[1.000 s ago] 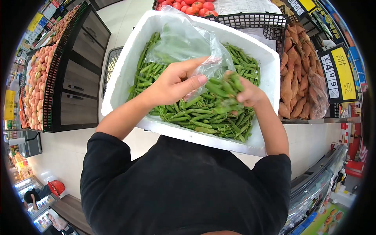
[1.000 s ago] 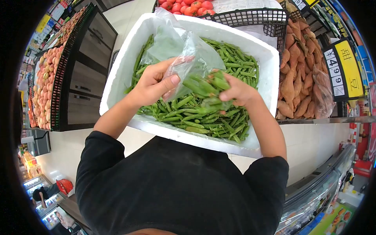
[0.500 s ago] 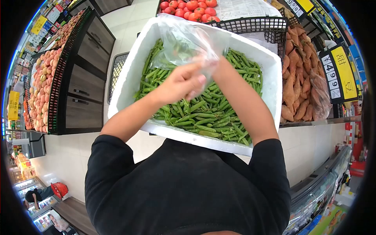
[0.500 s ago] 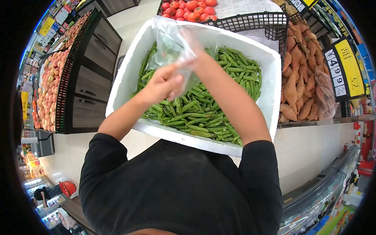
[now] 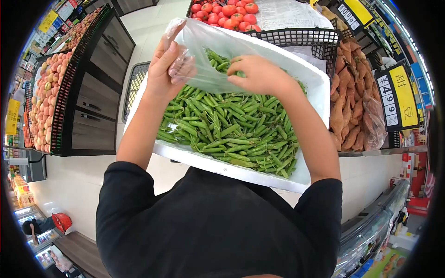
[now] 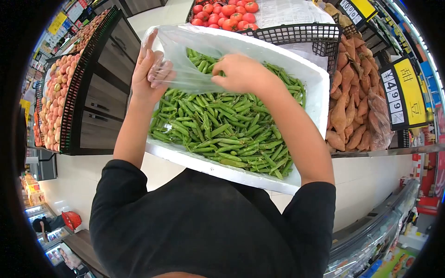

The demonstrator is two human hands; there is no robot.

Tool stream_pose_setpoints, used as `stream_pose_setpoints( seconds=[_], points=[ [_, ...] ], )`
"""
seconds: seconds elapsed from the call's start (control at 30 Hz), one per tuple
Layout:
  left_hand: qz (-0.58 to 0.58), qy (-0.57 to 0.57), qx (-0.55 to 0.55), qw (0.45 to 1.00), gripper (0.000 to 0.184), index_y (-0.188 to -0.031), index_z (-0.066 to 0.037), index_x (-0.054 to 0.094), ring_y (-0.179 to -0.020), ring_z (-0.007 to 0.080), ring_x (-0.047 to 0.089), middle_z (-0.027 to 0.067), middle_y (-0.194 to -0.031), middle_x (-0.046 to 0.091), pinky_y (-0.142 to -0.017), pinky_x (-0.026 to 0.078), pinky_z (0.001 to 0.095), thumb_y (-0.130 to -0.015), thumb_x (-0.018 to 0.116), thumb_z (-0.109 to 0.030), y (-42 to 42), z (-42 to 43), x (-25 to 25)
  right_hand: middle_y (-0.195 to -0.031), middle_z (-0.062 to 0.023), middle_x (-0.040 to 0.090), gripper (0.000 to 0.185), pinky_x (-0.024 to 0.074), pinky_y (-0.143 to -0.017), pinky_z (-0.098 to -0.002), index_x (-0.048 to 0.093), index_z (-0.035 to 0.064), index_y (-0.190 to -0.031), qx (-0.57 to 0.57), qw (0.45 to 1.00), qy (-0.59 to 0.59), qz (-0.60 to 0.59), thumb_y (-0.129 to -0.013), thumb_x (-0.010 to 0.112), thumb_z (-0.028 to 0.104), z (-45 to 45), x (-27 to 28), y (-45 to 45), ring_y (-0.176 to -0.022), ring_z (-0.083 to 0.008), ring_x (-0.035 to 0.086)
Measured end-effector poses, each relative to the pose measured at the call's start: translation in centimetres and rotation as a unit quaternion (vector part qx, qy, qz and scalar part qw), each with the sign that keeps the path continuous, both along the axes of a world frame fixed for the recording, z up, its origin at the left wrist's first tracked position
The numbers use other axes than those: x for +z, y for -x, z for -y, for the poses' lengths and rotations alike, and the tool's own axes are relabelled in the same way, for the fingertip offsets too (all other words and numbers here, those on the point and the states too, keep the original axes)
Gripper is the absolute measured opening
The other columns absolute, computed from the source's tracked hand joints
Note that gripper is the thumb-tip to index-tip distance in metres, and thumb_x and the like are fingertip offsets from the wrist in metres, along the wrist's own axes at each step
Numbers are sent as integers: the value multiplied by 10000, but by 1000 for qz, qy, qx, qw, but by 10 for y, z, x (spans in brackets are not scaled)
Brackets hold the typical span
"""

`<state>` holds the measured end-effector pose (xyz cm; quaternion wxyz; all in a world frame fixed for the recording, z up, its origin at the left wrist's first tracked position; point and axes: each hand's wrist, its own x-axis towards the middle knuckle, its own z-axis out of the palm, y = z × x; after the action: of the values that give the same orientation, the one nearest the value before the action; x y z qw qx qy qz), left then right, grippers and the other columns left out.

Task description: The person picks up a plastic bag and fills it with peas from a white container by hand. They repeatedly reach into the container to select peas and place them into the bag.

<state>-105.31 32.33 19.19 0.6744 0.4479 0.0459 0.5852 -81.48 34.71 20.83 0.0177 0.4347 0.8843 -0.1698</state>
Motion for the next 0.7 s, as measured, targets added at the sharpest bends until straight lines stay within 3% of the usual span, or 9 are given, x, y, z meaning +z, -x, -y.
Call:
stream_pose_setpoints(
  seconds=[0.07, 0.2, 0.3, 0.47, 0.5, 0.53, 0.6, 0.63, 0.7],
  points=[
    [-11, 35, -9, 999, 461, -1469, -170, 342, -416, 32, 270, -66, -524, 335, -408, 257, 175, -1028, 450, -250, -3, 3, 0, -1302, -175, 564, 327, 455, -964, -410, 664, 41, -1095, 10, 990, -87, -113, -910, 565, 291, 13, -8, 2, -1113, -350, 585],
    [-30, 20, -14, 999, 481, -1472, -170, 332, -425, 41, 258, -60, -528, 323, -423, 249, 185, -1019, 471, -253, -2, 5, 6, -1201, -153, 601, 220, 462, -948, -408, 666, 26, -1048, 35, 968, -197, -152, -882, 613, 160, 45, -12, -17, -1055, -331, 591],
    [-39, 48, 33, 998, 497, -1471, -158, 327, -438, 46, 267, -53, -538, 315, -437, 243, 196, -1011, 488, -259, -4, 2, 5, -1020, -137, 657, 149, 503, -859, -381, 672, 21, -980, 17, 967, -176, -186, -862, 630, 102, 84, -9, -34, -941, -311, 630],
    [-81, 39, 60, 994, 495, -1466, -141, 333, -459, 47, 269, -50, -565, 313, -448, 237, 211, -1004, 491, -221, -5, 1, 2, -758, -109, 667, 131, 524, -666, -323, 664, -5, -864, -120, 962, 51, -242, -829, 682, 120, 120, -19, -57, -679, -256, 656],
    [-83, 55, 82, 992, 510, -1464, -116, 335, -466, 47, 279, -51, -572, 318, -455, 241, 212, -993, 505, -212, -10, 4, 6, -971, -143, 677, 330, 522, -780, -367, 662, 14, -992, -116, 956, 155, -220, -784, 749, 255, 114, -39, -66, -874, -277, 651],
    [-84, 56, 86, 991, 510, -1464, -116, 335, -466, 47, 279, -51, -572, 318, -455, 241, 212, -993, 505, -212, -12, 5, 6, -971, -143, 677, 330, 522, -780, -367, 662, 14, -992, -111, 957, 156, -220, -784, 749, 255, 116, -61, -67, -874, -277, 651],
    [-109, 63, 86, 988, 522, -1458, -76, 337, -469, 48, 296, -49, -577, 328, -461, 245, 217, -983, 512, -204, -14, 4, 2, -1240, -179, 573, 625, 496, -896, -437, 605, 67, -1207, -20, 998, 4, -66, -735, 763, 443, 128, -97, -66, -1094, -330, 567],
    [-119, 60, 78, 988, 528, -1454, -54, 338, -470, 49, 305, -47, -579, 334, -465, 247, 220, -977, 514, -196, -14, 3, 0, -1361, -203, 458, 854, 446, -983, -478, 511, 97, -1347, -17, 999, 36, 31, -666, 772, 542, 133, -98, -59, -1202, -397, 462],
    [-93, 39, 27, 994, 508, -1436, -52, 362, -508, 39, 345, -45, -640, 389, -495, 301, 210, -969, 522, -168, -6, 0, -8, -1309, -209, 493, 830, 456, -968, -479, 529, 84, -1323, -21, 995, 89, 42, -672, 770, 539, 128, -89, -51, -1179, -401, 479]
  ],
)
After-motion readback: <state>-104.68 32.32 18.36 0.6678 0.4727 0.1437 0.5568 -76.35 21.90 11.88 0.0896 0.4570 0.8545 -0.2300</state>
